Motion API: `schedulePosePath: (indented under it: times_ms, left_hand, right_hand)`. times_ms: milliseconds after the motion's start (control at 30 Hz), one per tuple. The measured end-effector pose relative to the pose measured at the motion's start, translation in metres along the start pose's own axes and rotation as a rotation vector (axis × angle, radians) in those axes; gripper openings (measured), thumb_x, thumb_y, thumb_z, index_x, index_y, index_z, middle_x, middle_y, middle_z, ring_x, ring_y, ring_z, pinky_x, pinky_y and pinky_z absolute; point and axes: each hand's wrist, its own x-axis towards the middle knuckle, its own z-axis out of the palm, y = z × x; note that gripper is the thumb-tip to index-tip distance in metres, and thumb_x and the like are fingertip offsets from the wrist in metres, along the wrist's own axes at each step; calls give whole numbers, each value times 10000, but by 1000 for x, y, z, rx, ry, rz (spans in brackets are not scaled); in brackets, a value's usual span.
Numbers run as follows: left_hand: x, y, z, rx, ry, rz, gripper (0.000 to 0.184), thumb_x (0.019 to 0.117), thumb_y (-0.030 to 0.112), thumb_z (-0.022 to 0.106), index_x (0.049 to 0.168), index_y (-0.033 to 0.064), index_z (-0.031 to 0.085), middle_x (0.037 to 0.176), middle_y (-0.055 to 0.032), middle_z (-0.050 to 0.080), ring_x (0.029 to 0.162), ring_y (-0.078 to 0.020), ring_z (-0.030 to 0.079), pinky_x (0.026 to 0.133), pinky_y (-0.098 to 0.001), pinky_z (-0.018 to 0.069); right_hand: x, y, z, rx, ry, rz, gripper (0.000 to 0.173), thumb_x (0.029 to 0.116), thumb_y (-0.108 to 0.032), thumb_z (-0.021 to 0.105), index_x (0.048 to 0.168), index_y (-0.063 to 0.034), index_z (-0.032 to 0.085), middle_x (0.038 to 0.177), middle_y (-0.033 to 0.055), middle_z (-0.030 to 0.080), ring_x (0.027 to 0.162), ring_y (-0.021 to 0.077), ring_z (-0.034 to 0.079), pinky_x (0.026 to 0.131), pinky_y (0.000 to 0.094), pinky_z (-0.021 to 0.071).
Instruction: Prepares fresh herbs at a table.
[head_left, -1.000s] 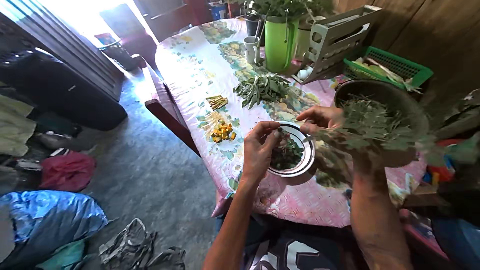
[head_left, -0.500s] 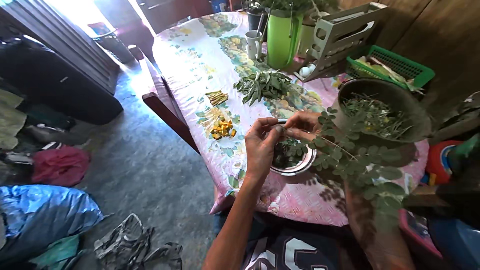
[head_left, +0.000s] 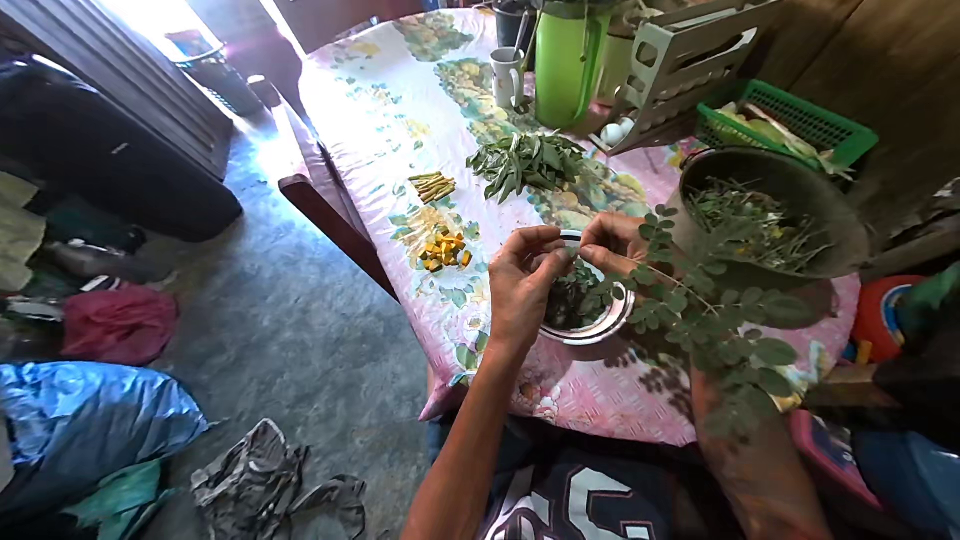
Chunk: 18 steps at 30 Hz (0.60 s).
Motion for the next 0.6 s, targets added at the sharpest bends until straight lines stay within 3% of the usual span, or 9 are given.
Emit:
schedulePosePath:
  times_ms: [100, 167, 233, 300, 367, 467, 600]
  left_hand:
    - [0, 0, 1, 16, 8, 10, 268, 952, 5, 639, 1214, 65, 637, 1081, -77, 674, 825, -146, 682, 749, -318, 611]
    - [0, -1, 0, 14, 21, 24, 265, 948, 11, 644, 1208, 63, 637, 1053, -79, 677, 808, -146, 679, 733, -310, 606]
    - [-1, 0, 0, 17, 27, 31, 263, 951, 17, 645, 1210, 65, 637, 1052, -76, 676, 810, -146, 676, 731, -304, 599]
    - [-1, 1, 0, 23, 31, 40, 266, 952, 15, 646, 1212, 69, 637, 1059, -75, 677, 823, -145, 679, 734, -303, 601]
    - [0, 2, 1, 23, 31, 50, 267, 944, 7, 646, 1204, 65, 639, 1058, -84, 681, 829, -152, 686, 742, -312, 610]
    - [-1, 1, 2, 37, 28, 49, 261, 941, 6, 634, 1197, 54, 642, 1073, -96, 678, 832, -164, 683, 736, -317, 605]
    - [-1, 0, 6, 11, 24, 70, 262, 934, -4, 636, 1187, 63, 642, 1063, -81, 676, 814, -145, 682, 719, -300, 605]
  right_hand:
    - [0, 7, 2, 31, 29, -60, 79, 923, -1, 540, 945, 15, 614, 731, -34, 558, 595, -39, 495, 552, 118, 420]
    - [2, 5, 3, 70, 69, -103, 194, 909, 44, 526, 1051, 83, 652, 761, -23, 604, 605, -60, 505, 563, 90, 434]
    - [2, -28, 3, 32, 89, 33, 188, 917, 125, 542, 1067, 136, 654, 715, 38, 591, 564, -22, 465, 536, 99, 403]
    - [4, -10, 0, 81, 51, -99, 153, 880, 99, 600, 1022, 102, 656, 722, 6, 604, 587, -34, 512, 562, 96, 457]
    - [4, 17, -2, 81, -26, -212, 147, 908, 4, 648, 1051, 38, 658, 805, -27, 629, 658, -33, 560, 615, 127, 500]
    - [-1, 27, 1, 53, -13, -237, 59, 943, -7, 632, 980, 28, 663, 787, 7, 643, 662, -7, 577, 614, 141, 508]
    - [4, 15, -3, 0, -35, -239, 62, 970, -42, 592, 937, -3, 626, 752, -38, 608, 629, -49, 534, 582, 112, 454]
